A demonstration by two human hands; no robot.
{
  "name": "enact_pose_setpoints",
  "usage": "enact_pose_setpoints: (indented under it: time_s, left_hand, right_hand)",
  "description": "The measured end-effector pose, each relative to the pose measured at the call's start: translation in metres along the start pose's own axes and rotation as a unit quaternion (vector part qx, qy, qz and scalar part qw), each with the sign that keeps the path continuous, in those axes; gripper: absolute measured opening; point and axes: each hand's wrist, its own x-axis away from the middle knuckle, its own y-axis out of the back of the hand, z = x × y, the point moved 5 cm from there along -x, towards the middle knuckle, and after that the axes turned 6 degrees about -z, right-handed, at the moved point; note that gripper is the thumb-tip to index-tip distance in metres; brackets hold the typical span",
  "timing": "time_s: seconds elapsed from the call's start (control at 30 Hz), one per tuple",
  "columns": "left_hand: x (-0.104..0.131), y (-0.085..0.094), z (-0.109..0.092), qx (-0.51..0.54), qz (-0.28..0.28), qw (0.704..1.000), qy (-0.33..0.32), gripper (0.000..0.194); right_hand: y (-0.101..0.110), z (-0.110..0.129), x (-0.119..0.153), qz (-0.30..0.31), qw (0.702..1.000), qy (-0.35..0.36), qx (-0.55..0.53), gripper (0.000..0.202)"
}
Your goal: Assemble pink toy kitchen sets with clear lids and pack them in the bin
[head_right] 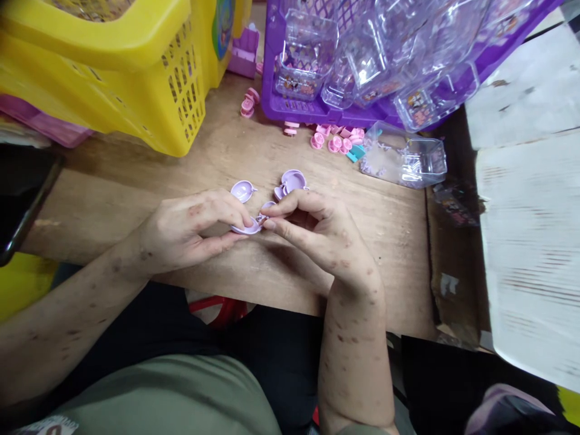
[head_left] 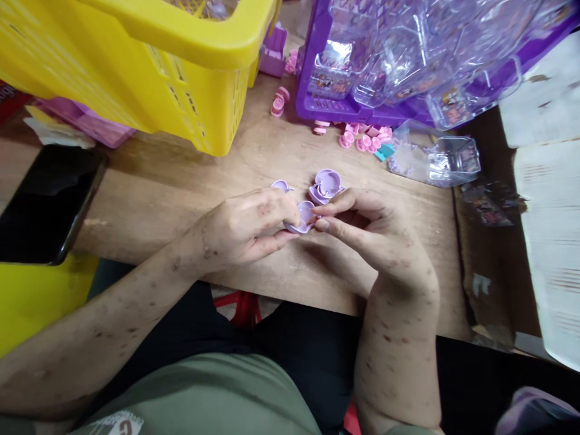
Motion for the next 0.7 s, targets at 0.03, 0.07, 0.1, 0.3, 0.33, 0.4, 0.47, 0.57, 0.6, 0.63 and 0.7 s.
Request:
enact_pose_setpoints:
  time_s: [0.03,0.07,0.1,0.3,0.33,0.4,0.47,0.57,0.6,0.63,0.7]
  left_hand:
    - [0.0,0.0,-0.001,-0.005,-0.001,1.0,-0.002,0.009]
    - [-0.001,0.0,-0.001,-0.008,-0.001,1.0,-0.003,0.009]
    - [-0.002,0.0,-0.002,-0.009,-0.001,1.0,-0.007,0.008]
    - [-0.002,-0.001,-0.002,-0.018,0.002,1.0,-0.011,0.01]
    - [-0.001,-0.002,-0.002,-0.02,0.002,1.0,-0.011,0.011]
    - [0.0,-0.001,-0.002,-0.025,-0.007,1.0,-0.01,0.012]
    - [0.0,0.0,-0.002,-0.025,-0.02,0.999,-0.009,0.014]
    - [-0.002,0.003,-0.002,-0.036,-0.029,0.999,0.007,0.012]
    - [-0.003,0.004,-0.001,-0.039,-0.031,0.999,0.014,0.012]
    - [-0.004,0.005,-0.001,-0.041,-0.033,0.998,0.021,0.011]
    - [-0.007,0.006,0.0,-0.037,-0.038,0.998,0.033,0.012]
  right_hand:
    - [0.0,0.0,0.0,-0.001,1.0,0.005,0.0,0.014]
    - [0.0,0.001,0.0,-0.001,1.0,0.007,-0.001,0.014]
    - [0.001,0.001,0.0,-0.002,1.0,0.008,-0.004,0.013]
    - [-0.001,0.0,0.001,0.011,1.0,-0.016,-0.022,0.012]
    - [-0.001,-0.001,0.001,0.013,0.999,-0.019,-0.025,0.011]
    - [-0.002,-0.003,0.001,0.009,0.999,-0.024,-0.028,0.011]
    - [-0.004,-0.006,0.0,0.005,0.999,-0.027,-0.026,0.012]
    - [-0.008,-0.008,-0.002,0.0,1.0,-0.013,-0.018,0.017]
    - [-0.009,-0.007,-0.002,0.001,1.0,-0.006,-0.016,0.019]
    - [-0.01,-0.005,-0.002,0.0,1.0,0.0,-0.012,0.02]
    - [-0.007,0.001,-0.002,-0.004,1.0,0.004,0.007,0.031]
